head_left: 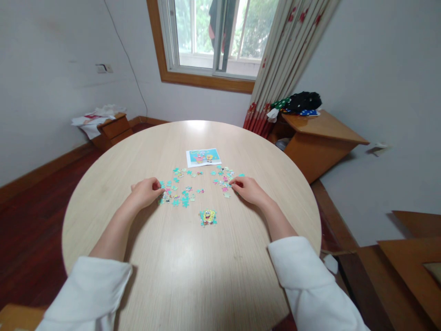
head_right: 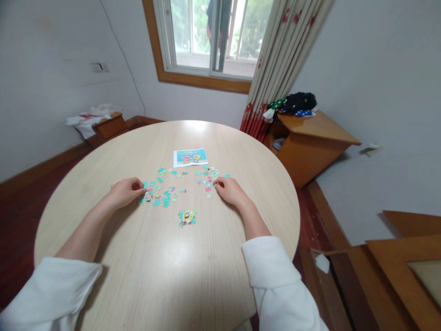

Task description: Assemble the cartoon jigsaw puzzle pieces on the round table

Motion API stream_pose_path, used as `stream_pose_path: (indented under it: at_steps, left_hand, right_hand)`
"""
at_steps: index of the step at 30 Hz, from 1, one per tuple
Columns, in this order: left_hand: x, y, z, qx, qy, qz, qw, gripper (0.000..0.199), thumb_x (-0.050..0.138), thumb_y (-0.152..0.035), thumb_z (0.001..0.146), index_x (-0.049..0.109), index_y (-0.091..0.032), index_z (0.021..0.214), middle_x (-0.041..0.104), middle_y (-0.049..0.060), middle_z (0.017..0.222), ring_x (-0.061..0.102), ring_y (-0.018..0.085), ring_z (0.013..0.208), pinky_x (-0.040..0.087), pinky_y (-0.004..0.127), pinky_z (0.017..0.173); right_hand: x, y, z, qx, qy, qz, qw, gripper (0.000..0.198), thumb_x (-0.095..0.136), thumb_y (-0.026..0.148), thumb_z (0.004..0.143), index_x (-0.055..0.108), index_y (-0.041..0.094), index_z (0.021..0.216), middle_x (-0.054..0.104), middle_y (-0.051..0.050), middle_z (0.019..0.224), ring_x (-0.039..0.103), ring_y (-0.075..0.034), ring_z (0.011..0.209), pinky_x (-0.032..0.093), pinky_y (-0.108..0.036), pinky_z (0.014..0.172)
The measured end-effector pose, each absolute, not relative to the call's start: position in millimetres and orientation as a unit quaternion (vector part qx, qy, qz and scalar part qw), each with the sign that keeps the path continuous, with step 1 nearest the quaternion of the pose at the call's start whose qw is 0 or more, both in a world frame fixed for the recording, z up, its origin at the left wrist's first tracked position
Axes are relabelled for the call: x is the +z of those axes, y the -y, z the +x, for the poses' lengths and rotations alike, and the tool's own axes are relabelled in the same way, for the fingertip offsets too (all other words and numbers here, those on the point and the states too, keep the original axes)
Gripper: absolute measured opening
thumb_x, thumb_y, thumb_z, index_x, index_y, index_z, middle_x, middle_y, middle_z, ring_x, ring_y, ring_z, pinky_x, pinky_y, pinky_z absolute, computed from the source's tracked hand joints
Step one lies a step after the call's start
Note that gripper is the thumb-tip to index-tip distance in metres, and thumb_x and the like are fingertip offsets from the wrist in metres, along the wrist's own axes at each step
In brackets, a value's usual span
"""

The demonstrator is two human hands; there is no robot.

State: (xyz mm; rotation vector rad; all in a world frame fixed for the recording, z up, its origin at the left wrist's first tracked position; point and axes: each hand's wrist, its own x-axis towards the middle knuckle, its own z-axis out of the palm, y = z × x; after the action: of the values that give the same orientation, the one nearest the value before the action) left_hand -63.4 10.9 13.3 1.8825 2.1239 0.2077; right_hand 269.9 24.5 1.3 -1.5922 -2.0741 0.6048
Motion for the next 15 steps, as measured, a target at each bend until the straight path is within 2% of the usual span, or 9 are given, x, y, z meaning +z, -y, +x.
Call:
stream_pose_path:
  at_steps: [15]
  left_hand:
    - [15.2,-9.2,-59.5,0.073,-0.744,0.65,0.136,0.022,0.052,-0.042,0.076,0.054,-0.021,0.072,0.069,0.004,0.081,0.063,0.024,0.082,0.036,0.034,0.072]
  right_hand:
    - [2.0,-24.3,269.9,0.211,0.757,-0.578,0.22,0.021,0.053,0.013,0.084,0.072,0.016,0.094,0.072,-0.008,0.089,0.063,-0.016,0.08,0.044,-0.027,0.077]
